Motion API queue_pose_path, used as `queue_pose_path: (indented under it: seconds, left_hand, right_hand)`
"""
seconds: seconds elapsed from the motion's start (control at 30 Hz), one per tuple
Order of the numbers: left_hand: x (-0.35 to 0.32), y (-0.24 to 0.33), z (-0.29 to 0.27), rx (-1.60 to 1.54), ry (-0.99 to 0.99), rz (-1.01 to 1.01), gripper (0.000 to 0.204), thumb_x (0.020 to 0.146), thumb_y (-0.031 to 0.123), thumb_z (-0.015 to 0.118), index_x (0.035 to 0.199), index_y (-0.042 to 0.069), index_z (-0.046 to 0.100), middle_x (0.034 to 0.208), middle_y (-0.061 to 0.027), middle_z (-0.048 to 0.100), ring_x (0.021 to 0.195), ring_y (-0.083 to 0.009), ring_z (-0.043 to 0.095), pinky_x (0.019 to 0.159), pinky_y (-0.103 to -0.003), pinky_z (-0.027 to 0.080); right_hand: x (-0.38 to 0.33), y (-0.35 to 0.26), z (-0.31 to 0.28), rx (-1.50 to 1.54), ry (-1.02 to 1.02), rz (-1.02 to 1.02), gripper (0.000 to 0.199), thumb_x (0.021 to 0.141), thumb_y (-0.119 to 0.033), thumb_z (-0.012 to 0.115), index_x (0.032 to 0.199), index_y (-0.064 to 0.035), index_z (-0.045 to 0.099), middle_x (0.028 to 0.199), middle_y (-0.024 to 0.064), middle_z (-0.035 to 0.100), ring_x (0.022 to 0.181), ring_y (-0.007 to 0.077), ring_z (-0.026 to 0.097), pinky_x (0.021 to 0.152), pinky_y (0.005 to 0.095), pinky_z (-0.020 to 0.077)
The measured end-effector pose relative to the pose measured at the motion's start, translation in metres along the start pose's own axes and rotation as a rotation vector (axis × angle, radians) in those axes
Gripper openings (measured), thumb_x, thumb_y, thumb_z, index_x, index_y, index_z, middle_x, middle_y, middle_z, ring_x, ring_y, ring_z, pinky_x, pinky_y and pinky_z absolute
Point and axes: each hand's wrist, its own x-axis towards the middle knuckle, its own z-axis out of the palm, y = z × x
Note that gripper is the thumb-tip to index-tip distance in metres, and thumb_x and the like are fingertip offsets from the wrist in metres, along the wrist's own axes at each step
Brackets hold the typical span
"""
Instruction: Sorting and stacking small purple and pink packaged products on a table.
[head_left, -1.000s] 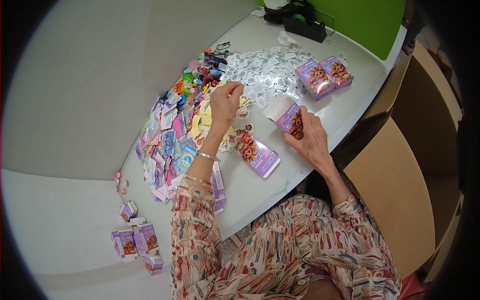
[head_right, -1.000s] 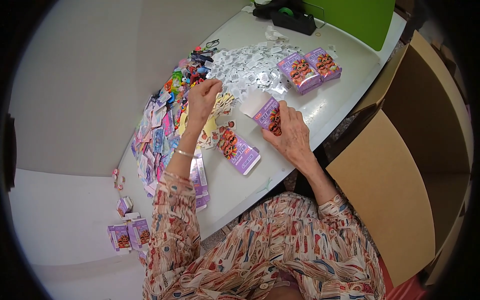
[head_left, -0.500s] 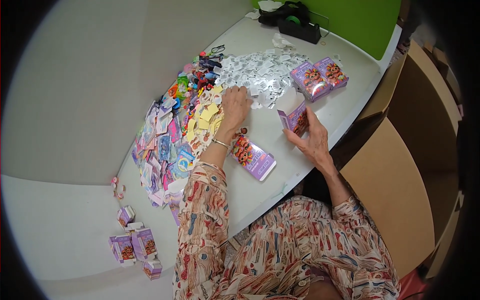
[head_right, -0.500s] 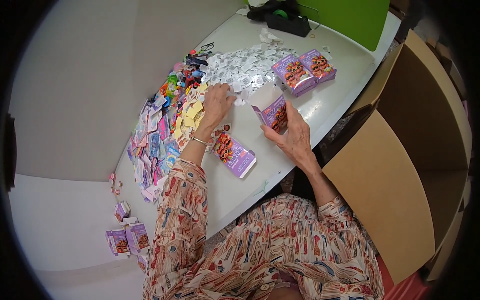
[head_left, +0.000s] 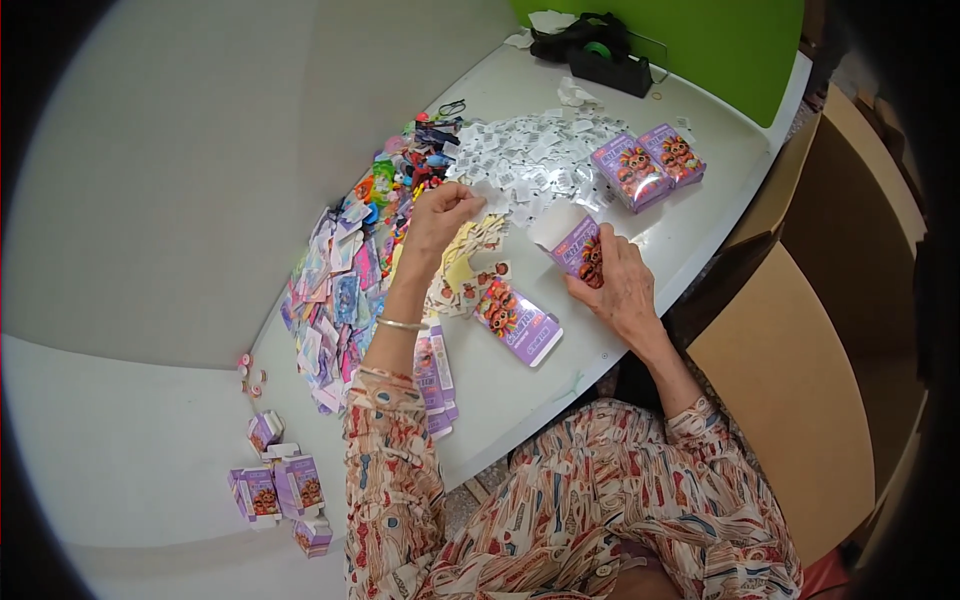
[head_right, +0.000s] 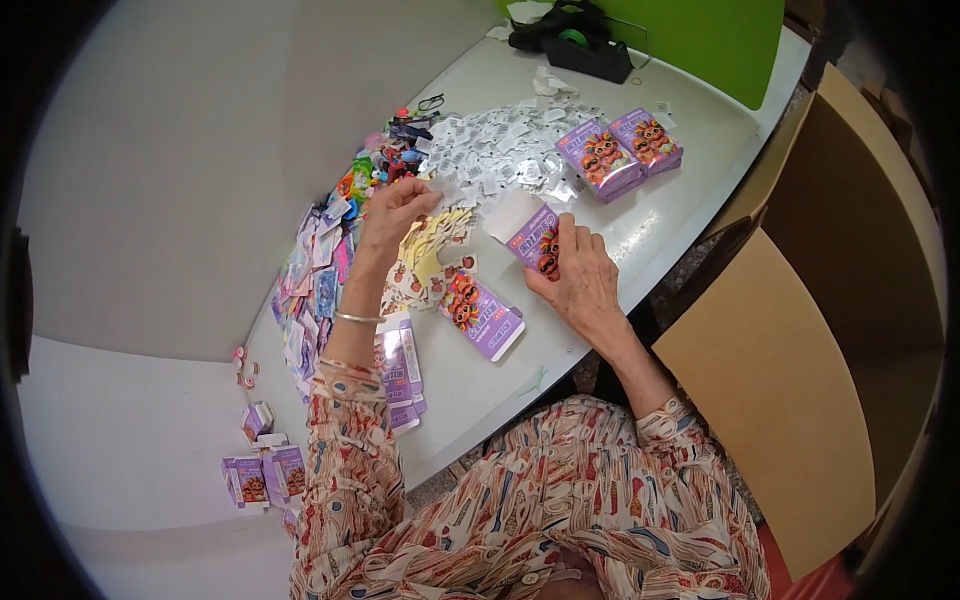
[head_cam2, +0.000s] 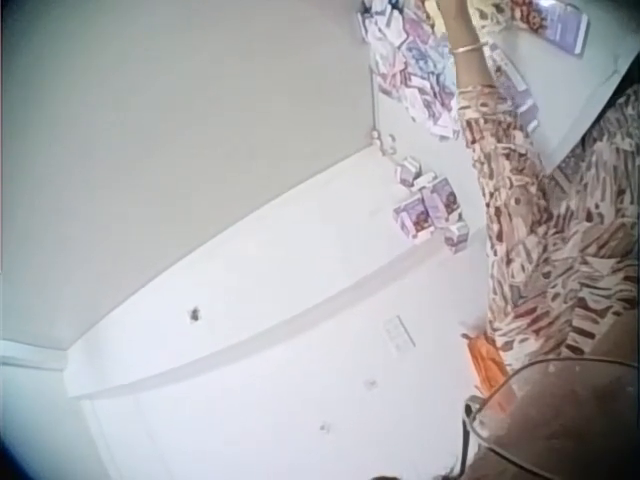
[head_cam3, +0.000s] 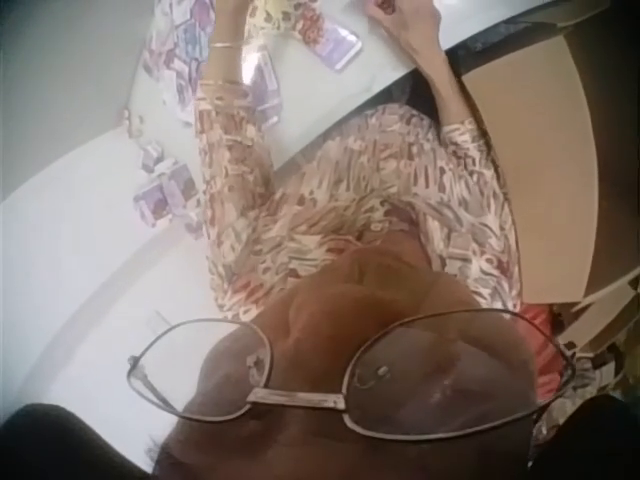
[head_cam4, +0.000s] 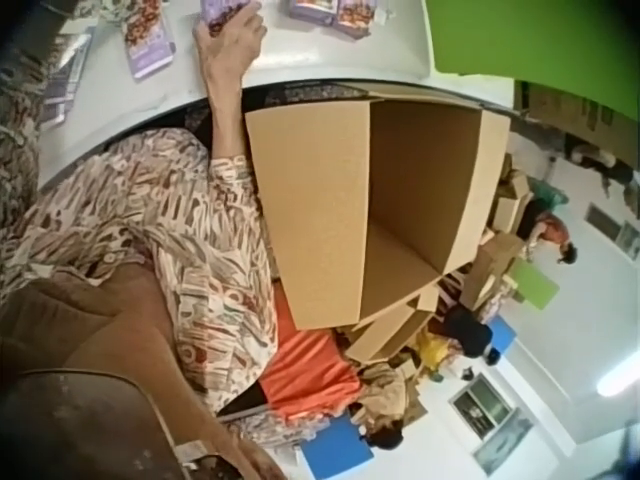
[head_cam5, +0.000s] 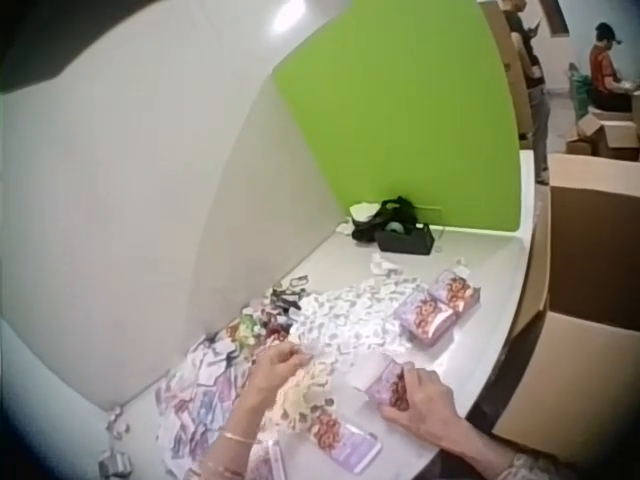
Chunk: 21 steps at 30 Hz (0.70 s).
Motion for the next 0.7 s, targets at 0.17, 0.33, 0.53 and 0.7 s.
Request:
queue_pose_path:
  seconds: [0.17,0.33,0.53,0.7]
  left_hand:
    - [-0.029,0.027,0.006,-0.095,-0.061,-0.105,0.008,0.088,0.014,0.067,0.087,0.005,0.066,0.076,0.0040,0.061,0.071,-0.0039,0.059,0.064,-0.019,0.048]
    - [-0.049,0.032,0.027,0.326,-0.089,0.051,0.017,0.086,0.016,0.068,0.095,0.002,0.068,0.071,-0.0018,0.063,0.064,-0.0057,0.058,0.058,-0.022,0.046]
    - [-0.053,0.036,0.040,0.424,0.012,0.182,0.021,0.084,0.016,0.067,0.099,0.001,0.068,0.068,-0.0066,0.063,0.053,-0.0114,0.055,0.050,-0.028,0.044]
    - [-0.040,0.017,0.041,0.417,0.107,0.241,0.019,0.083,0.017,0.067,0.096,0.003,0.066,0.071,-0.0075,0.065,0.063,-0.0151,0.061,0.057,-0.032,0.047]
  right_hand:
    - [0.002,-0.013,0.005,-0.092,-0.065,-0.081,0.078,0.068,-0.031,0.077,0.127,0.0014,0.039,0.098,0.0171,0.057,0.090,0.0343,0.055,0.077,0.0423,0.0493]
    - [0.003,-0.034,0.005,-0.068,-0.146,-0.083,0.076,0.067,-0.031,0.077,0.125,0.0008,0.039,0.098,0.0172,0.057,0.090,0.0347,0.055,0.077,0.0418,0.0495]
    - [0.000,-0.022,0.011,-0.093,-0.138,-0.076,0.077,0.067,-0.031,0.077,0.126,0.0014,0.040,0.098,0.0181,0.058,0.090,0.0352,0.057,0.076,0.0426,0.0497]
    - [0.000,-0.026,0.009,-0.093,-0.128,-0.070,0.077,0.070,-0.031,0.075,0.129,0.0030,0.040,0.100,0.0197,0.059,0.092,0.0364,0.058,0.079,0.0439,0.0486]
